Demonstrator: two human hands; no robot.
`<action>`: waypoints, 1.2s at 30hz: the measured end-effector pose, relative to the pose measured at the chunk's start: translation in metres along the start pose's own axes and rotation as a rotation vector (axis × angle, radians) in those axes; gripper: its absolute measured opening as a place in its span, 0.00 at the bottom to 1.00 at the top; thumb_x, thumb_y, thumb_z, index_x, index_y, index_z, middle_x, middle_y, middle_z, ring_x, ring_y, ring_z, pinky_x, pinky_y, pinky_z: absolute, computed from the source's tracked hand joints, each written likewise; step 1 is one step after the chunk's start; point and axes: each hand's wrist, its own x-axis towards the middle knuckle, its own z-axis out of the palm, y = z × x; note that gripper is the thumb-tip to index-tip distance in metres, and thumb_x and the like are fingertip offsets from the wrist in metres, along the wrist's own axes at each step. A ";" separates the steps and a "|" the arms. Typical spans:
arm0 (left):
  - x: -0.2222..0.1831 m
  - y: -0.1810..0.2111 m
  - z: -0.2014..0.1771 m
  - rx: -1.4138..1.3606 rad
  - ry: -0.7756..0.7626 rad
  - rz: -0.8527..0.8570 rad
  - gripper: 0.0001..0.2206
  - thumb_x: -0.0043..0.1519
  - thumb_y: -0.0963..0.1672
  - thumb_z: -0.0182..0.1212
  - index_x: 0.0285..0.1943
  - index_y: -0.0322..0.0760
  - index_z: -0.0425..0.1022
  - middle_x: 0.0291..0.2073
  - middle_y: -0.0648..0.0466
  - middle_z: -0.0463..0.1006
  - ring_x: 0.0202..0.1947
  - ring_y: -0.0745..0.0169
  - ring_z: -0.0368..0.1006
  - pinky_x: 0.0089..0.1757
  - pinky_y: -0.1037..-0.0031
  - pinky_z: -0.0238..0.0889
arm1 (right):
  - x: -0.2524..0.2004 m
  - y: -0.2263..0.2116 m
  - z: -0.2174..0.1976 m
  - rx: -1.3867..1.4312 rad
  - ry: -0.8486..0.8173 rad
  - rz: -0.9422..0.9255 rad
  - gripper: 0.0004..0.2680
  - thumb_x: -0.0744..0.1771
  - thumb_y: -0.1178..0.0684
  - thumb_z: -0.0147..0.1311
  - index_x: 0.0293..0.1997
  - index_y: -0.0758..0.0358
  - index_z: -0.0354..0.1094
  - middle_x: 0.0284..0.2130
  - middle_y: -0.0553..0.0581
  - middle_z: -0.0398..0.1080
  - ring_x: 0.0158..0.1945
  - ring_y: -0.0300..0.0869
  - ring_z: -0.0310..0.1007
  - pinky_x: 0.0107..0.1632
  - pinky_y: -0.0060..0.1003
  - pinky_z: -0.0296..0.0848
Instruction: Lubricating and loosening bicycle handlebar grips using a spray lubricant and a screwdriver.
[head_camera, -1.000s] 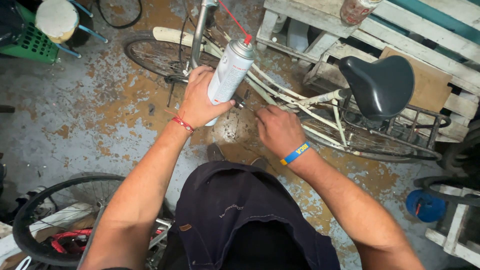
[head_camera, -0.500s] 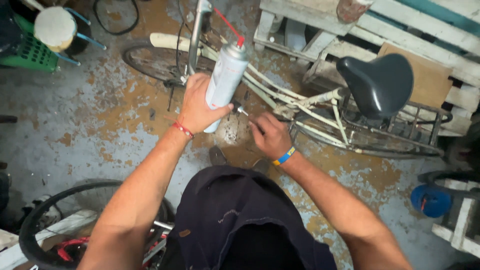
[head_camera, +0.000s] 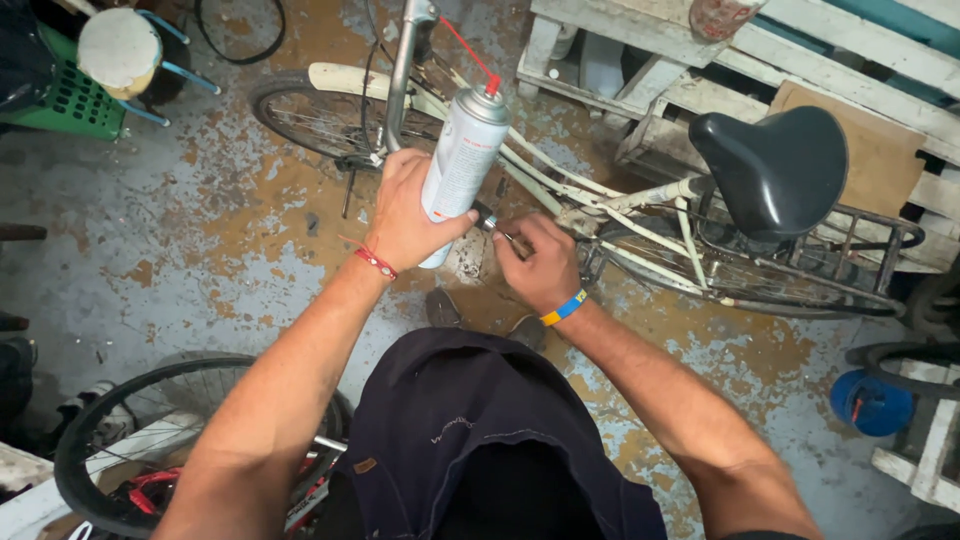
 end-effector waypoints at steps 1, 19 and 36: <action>0.000 -0.001 0.001 0.003 0.010 0.000 0.29 0.45 0.54 0.81 0.43 0.30 0.75 0.41 0.44 0.78 0.59 0.42 0.68 0.59 0.54 0.63 | 0.000 0.001 0.003 0.007 0.014 0.003 0.02 0.65 0.58 0.65 0.37 0.61 0.76 0.29 0.57 0.75 0.36 0.56 0.80 0.38 0.44 0.78; -0.002 0.003 -0.005 -0.026 0.007 -0.026 0.29 0.45 0.54 0.80 0.43 0.29 0.77 0.40 0.42 0.80 0.58 0.43 0.70 0.60 0.56 0.63 | 0.015 -0.005 0.018 -0.018 -0.054 0.221 0.11 0.59 0.57 0.69 0.42 0.57 0.76 0.34 0.54 0.75 0.44 0.53 0.79 0.39 0.40 0.80; -0.018 0.094 -0.022 0.078 0.016 -0.008 0.30 0.42 0.52 0.81 0.47 0.29 0.77 0.43 0.40 0.80 0.52 0.38 0.75 0.58 0.52 0.65 | 0.040 -0.049 -0.077 0.304 -0.202 0.248 0.27 0.68 0.38 0.56 0.70 0.62 0.54 0.64 0.70 0.59 0.67 0.65 0.62 0.65 0.63 0.65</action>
